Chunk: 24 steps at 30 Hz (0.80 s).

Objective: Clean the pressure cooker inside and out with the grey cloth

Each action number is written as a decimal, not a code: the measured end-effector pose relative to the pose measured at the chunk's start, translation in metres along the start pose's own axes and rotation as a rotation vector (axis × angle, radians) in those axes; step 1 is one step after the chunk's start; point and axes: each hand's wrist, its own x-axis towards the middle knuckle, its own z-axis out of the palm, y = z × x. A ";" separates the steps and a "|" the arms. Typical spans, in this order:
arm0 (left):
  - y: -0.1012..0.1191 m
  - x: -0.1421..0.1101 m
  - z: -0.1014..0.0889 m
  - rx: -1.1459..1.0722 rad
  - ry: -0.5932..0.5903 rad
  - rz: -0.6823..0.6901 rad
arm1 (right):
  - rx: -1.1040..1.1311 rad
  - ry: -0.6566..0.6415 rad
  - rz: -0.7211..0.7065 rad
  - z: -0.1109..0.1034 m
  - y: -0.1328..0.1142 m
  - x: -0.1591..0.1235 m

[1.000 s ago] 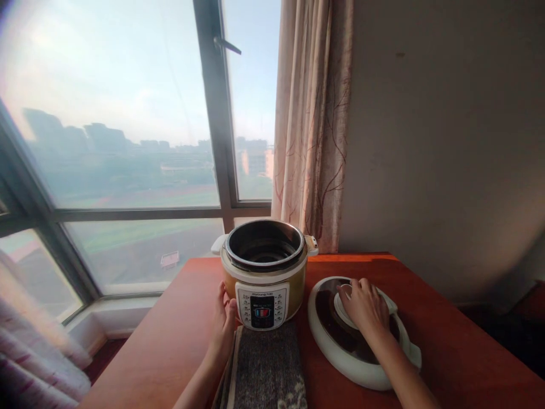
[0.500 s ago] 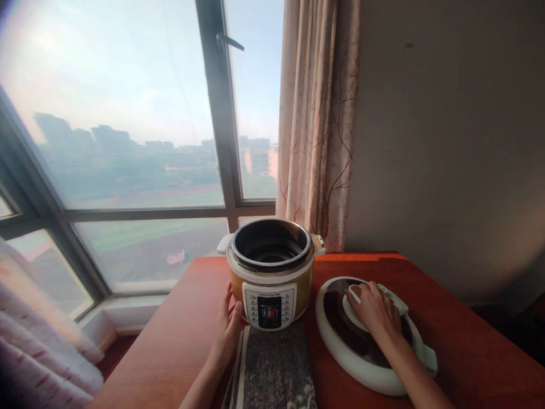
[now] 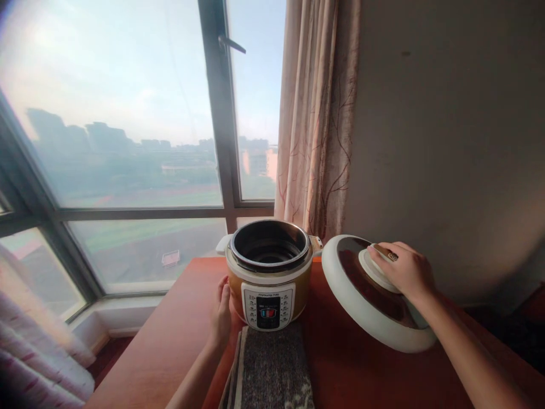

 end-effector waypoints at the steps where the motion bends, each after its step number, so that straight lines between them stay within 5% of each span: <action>1: 0.011 0.012 0.005 -0.022 0.050 0.002 | 0.011 0.020 -0.026 -0.008 -0.011 0.012; 5: 0.056 0.066 0.029 -0.277 -0.012 -0.073 | 0.047 0.061 -0.109 -0.026 -0.057 0.054; 9: 0.073 0.102 0.043 -0.336 -0.155 -0.127 | 0.096 0.024 -0.203 -0.017 -0.100 0.082; 18: 0.065 0.108 0.033 -0.252 -0.173 -0.062 | 0.118 -0.169 -0.329 0.030 -0.201 0.093; 24: 0.064 0.112 0.032 -0.166 -0.160 -0.006 | 0.019 -0.291 -0.375 0.051 -0.246 0.097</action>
